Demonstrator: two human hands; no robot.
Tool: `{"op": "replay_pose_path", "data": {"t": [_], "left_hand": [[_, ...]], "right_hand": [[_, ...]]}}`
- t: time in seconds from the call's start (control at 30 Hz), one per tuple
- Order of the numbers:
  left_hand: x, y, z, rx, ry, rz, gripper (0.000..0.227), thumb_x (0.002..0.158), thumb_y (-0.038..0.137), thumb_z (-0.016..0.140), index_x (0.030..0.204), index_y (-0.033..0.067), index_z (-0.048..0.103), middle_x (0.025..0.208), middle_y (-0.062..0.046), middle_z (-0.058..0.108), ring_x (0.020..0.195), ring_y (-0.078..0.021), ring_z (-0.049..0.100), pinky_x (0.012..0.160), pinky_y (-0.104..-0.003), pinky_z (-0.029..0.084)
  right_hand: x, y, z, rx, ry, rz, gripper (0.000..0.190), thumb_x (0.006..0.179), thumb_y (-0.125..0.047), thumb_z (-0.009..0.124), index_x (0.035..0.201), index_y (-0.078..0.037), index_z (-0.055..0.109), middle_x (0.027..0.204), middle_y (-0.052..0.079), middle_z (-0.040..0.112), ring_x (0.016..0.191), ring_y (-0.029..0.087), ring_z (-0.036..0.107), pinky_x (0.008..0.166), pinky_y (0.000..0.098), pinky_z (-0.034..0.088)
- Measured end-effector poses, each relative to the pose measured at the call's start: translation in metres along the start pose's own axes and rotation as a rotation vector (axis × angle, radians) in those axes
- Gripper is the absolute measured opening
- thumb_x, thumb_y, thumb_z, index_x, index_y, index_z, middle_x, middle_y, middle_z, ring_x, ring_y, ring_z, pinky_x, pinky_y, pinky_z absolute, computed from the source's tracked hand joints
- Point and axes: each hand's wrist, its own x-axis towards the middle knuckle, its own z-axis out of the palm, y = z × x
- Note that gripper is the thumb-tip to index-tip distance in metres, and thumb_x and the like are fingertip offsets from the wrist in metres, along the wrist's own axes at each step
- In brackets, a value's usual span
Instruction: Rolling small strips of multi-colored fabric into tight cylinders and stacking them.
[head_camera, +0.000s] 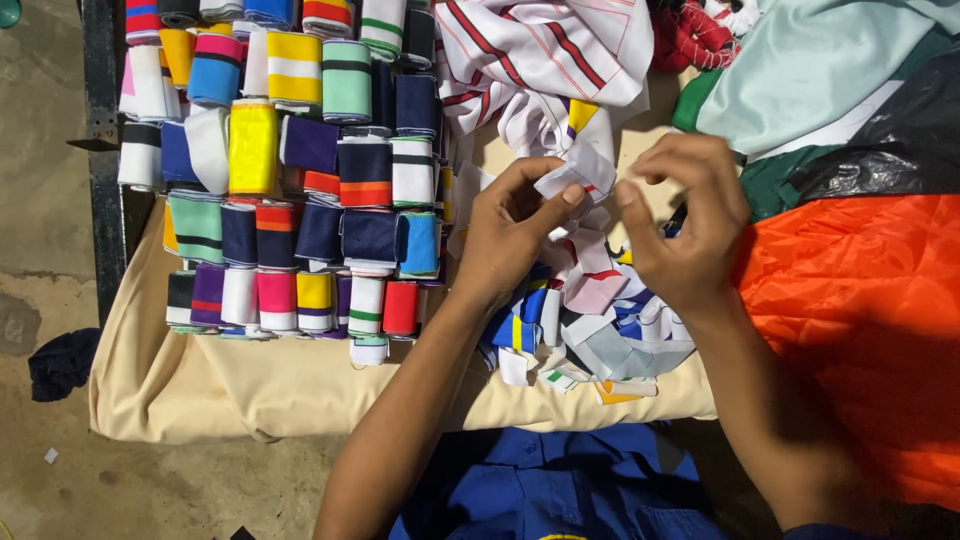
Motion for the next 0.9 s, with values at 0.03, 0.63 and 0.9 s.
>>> {"op": "replay_pose_path", "data": {"t": [0.03,0.63,0.9], "left_hand": [[0.001,-0.002,0.000,0.001,0.002,0.003,0.028,0.089,0.012,0.082,0.113,0.0030,0.072,0.097,-0.015,0.071,0.085,-0.0162,0.068,0.074,-0.031,0.061],[-0.007,0.017,0.006,0.089,0.015,0.085,0.030,0.078,0.011,0.091,0.103,0.0094,0.076,0.090,-0.007,0.075,0.080,-0.0105,0.069,0.074,-0.022,0.057],[-0.007,0.022,0.001,0.134,-0.027,0.230,0.023,0.080,0.008,0.090,0.097,0.0087,0.075,0.112,-0.007,0.070,0.094,-0.0119,0.066,0.071,-0.020,0.052]], "right_hand": [[0.001,-0.001,0.001,0.003,0.000,-0.003,0.012,0.104,0.005,0.070,0.114,0.007,0.064,0.108,0.015,0.057,0.095,0.029,0.063,0.081,0.0399,0.057],[-0.001,0.004,-0.005,0.261,-0.192,0.236,0.018,0.099,-0.006,0.073,0.108,0.008,0.066,0.109,0.023,0.064,0.100,0.033,0.067,0.086,0.0446,0.055],[-0.009,0.005,-0.006,0.360,-0.229,0.374,0.020,0.099,-0.004,0.071,0.113,0.009,0.065,0.102,0.023,0.064,0.097,0.029,0.068,0.083,0.0449,0.058]]}}
